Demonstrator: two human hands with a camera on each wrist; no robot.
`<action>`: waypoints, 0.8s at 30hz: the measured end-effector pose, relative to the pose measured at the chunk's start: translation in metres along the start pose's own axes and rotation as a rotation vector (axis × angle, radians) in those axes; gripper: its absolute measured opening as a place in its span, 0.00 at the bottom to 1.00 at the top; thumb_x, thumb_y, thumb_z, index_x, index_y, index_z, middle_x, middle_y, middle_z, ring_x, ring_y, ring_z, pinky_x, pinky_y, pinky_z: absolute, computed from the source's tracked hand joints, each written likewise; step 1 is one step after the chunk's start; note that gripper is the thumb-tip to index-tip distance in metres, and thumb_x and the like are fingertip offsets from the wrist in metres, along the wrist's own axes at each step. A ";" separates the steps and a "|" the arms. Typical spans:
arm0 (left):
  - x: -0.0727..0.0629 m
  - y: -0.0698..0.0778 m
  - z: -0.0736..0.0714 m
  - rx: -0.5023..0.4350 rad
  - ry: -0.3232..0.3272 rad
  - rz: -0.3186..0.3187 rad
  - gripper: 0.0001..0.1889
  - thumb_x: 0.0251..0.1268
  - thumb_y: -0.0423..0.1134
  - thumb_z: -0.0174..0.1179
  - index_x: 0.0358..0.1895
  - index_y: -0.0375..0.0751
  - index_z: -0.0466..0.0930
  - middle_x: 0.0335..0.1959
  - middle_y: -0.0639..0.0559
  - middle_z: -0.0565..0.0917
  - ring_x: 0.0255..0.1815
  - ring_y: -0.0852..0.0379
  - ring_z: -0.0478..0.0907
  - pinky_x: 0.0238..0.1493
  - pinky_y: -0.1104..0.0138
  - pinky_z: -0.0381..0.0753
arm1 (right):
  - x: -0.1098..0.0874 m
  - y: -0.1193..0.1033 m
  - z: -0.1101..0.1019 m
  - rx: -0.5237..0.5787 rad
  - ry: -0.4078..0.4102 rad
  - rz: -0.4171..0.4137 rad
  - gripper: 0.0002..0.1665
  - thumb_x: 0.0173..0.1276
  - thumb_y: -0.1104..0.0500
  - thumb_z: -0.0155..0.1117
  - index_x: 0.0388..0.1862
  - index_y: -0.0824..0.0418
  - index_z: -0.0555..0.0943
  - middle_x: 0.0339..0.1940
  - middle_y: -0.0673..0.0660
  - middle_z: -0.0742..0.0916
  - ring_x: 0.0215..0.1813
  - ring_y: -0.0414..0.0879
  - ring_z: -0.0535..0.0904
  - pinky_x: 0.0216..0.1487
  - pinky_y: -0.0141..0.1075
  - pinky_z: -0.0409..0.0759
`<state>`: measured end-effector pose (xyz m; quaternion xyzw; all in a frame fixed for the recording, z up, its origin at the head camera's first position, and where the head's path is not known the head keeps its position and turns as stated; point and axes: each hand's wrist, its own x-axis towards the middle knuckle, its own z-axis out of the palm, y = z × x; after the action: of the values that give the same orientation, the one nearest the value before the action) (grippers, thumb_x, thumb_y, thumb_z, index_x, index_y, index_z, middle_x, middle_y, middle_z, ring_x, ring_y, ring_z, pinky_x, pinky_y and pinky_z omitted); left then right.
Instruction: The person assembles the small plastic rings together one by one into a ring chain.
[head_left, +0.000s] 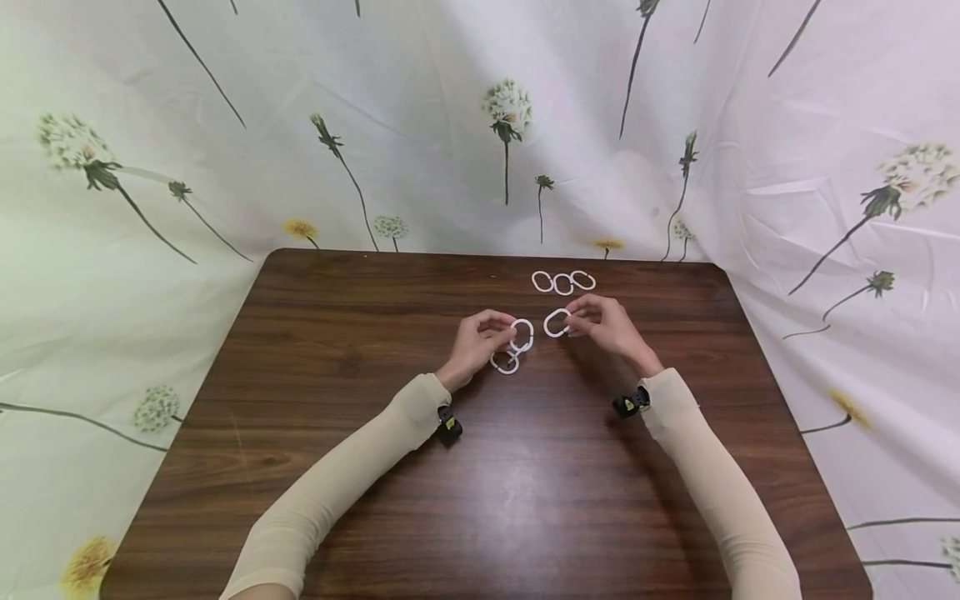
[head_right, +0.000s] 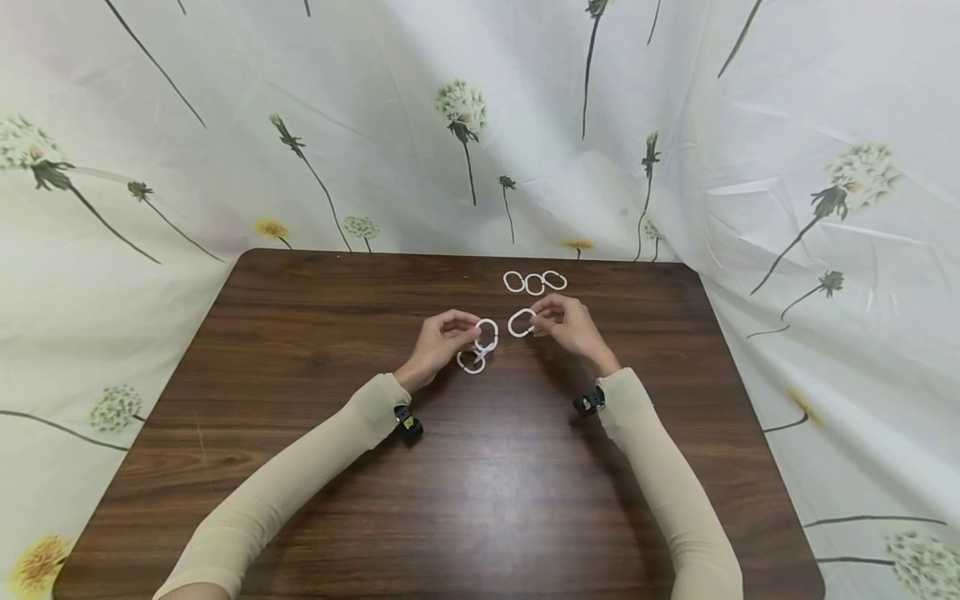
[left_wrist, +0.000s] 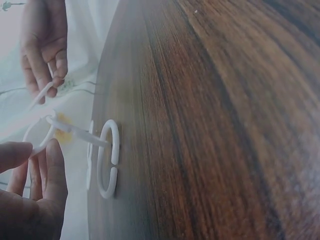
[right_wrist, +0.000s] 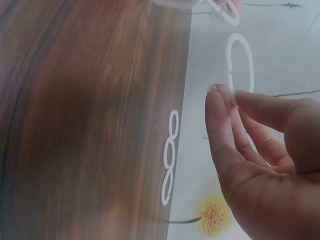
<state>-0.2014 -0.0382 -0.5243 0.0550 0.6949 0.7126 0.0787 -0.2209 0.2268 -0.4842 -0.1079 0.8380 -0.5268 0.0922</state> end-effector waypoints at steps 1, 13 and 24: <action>0.001 0.000 0.000 -0.003 0.001 0.003 0.12 0.68 0.27 0.67 0.52 0.28 0.84 0.39 0.48 0.87 0.36 0.58 0.86 0.43 0.64 0.94 | 0.001 -0.001 0.001 0.003 -0.001 -0.006 0.16 0.74 0.68 0.65 0.55 0.77 0.79 0.49 0.78 0.87 0.44 0.60 0.91 0.54 0.58 0.90; 0.001 -0.003 0.001 -0.009 -0.005 0.000 0.12 0.68 0.28 0.68 0.52 0.29 0.84 0.40 0.45 0.87 0.36 0.57 0.87 0.47 0.55 0.95 | 0.006 -0.007 0.022 0.058 -0.038 -0.035 0.15 0.74 0.69 0.65 0.55 0.77 0.79 0.49 0.79 0.87 0.39 0.49 0.90 0.54 0.61 0.89; -0.001 -0.002 0.003 -0.028 -0.008 -0.002 0.13 0.68 0.25 0.66 0.53 0.26 0.83 0.43 0.38 0.87 0.46 0.36 0.87 0.51 0.50 0.93 | 0.007 -0.007 0.037 0.104 -0.064 -0.044 0.18 0.74 0.69 0.65 0.56 0.81 0.77 0.50 0.81 0.86 0.43 0.58 0.91 0.53 0.59 0.90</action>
<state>-0.1997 -0.0354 -0.5263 0.0557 0.6846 0.7220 0.0830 -0.2175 0.1900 -0.4936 -0.1381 0.8036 -0.5677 0.1131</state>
